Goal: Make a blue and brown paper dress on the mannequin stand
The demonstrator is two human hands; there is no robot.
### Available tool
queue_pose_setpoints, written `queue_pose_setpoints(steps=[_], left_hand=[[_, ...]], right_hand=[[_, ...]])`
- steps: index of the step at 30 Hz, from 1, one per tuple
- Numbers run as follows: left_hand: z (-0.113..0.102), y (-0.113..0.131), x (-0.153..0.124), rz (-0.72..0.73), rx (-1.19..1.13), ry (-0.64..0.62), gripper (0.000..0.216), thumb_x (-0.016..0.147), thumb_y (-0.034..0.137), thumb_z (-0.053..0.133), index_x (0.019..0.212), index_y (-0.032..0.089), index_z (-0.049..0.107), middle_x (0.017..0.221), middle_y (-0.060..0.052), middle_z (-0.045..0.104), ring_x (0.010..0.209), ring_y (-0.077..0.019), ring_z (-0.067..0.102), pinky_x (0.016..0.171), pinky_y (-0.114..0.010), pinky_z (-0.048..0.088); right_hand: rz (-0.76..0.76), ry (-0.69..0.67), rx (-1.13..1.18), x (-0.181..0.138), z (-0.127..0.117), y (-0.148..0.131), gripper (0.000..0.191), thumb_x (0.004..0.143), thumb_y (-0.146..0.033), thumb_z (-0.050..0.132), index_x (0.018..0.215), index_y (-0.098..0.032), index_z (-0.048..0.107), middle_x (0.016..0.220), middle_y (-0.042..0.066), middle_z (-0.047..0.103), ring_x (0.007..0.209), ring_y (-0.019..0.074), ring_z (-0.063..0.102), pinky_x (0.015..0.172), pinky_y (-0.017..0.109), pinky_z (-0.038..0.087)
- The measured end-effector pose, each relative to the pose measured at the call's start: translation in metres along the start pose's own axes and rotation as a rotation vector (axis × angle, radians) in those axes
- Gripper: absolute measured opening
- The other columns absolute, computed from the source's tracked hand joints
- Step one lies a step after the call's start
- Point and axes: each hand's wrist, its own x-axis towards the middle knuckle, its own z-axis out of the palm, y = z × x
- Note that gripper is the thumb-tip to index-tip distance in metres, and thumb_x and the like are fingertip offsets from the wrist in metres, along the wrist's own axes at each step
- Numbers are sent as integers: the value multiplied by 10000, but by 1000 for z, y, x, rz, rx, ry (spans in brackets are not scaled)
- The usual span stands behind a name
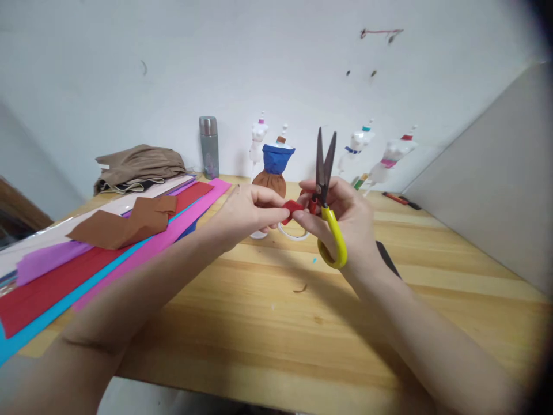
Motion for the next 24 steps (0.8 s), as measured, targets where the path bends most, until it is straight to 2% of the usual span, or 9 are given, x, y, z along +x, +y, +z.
queue_pose_setpoints(steps=[4, 9, 12, 15, 20, 24], left_hand=[[2, -4, 3, -69, -149, -17, 105, 773, 138, 720, 672, 116, 702, 594, -22, 685, 537, -93, 627, 564, -195, 524], [11, -11, 7, -111, -271, 61, 171, 813, 52, 670, 653, 108, 689, 556, -7, 661, 508, -66, 615, 546, -167, 516], [13, -12, 7, -132, -297, 55, 129, 818, 31, 666, 716, 100, 703, 580, -9, 678, 528, -74, 643, 549, -173, 532], [11, -10, 7, -109, -291, 37, 82, 810, 26, 679, 814, 105, 703, 605, -5, 697, 523, -92, 657, 532, -194, 542], [8, -7, 7, -68, -262, 33, 112, 778, 27, 702, 764, 120, 642, 558, 0, 679, 490, -106, 650, 496, -200, 521], [5, -10, 8, -5, -306, -35, 103, 765, 49, 717, 817, 123, 667, 581, -2, 695, 516, -107, 666, 524, -201, 528]], right_hand=[[-3, 20, 37, 3, -2, 10, 424, 653, -365, 881, 992, -324, 630, 805, -20, 627, 711, 180, 615, 654, 350, 537], [44, 69, 98, 4, 0, 16, 436, 612, -310, 896, 974, -319, 655, 773, -24, 639, 697, 177, 615, 635, 334, 538], [56, 94, 104, 4, 0, 17, 421, 604, -297, 900, 950, -315, 662, 758, -24, 625, 702, 182, 617, 637, 341, 539], [71, 73, 127, 4, -1, 17, 412, 593, -264, 905, 924, -318, 667, 721, -35, 595, 657, 174, 590, 624, 343, 520], [88, 50, 161, 3, -2, 19, 423, 603, -218, 899, 952, -349, 698, 744, -35, 625, 652, 171, 574, 630, 343, 507], [84, 71, 187, 4, -4, 19, 441, 577, -214, 909, 951, -344, 716, 757, -32, 652, 697, 172, 599, 640, 331, 515]])
